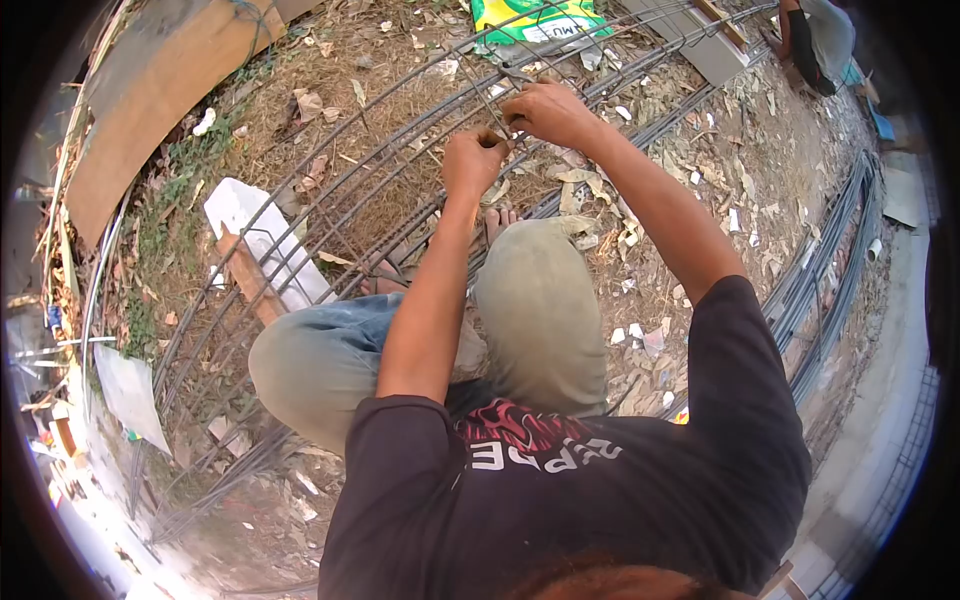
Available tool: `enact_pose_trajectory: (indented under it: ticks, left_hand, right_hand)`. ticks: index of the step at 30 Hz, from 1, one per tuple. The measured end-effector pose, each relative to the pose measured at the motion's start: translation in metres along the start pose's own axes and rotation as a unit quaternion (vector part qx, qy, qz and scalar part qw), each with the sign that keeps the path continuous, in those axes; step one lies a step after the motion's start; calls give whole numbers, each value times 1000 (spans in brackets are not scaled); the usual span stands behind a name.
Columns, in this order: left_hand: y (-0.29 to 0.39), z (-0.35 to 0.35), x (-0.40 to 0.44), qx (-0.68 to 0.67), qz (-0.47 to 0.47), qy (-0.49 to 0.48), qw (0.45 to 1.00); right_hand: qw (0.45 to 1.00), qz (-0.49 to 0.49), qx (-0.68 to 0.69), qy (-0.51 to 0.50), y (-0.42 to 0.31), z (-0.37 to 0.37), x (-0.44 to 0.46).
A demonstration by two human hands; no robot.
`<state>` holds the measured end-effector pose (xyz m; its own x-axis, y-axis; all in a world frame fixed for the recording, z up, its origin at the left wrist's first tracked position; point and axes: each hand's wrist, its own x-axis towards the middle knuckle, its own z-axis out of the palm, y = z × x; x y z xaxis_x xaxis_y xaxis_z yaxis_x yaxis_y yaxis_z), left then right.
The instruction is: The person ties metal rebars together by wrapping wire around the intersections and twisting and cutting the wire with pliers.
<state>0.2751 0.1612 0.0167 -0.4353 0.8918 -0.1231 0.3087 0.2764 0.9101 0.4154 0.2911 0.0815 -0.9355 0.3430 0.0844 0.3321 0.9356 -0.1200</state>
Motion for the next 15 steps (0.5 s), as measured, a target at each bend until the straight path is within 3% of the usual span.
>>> enact_pose_trajectory:
  ticks: [5,8,11,12,15]
  left_hand:
    - [14,-2,-21,77,46,35,995]
    - [17,0,-21,108,50,53,991]
    - [15,5,-24,107,51,66,991]
    - [14,5,-24,101,52,73,991]
    - [19,3,-27,115,46,73,990]
  right_hand:
    - [998,-48,-34,21,-1,12,0]
    - [987,-61,-102,108,-12,8,-6]
    - [995,21,-69,67,-18,28,-17]
    - [994,73,3,87,-23,34,-22]
    - [989,97,56,102,-23,46,-27]
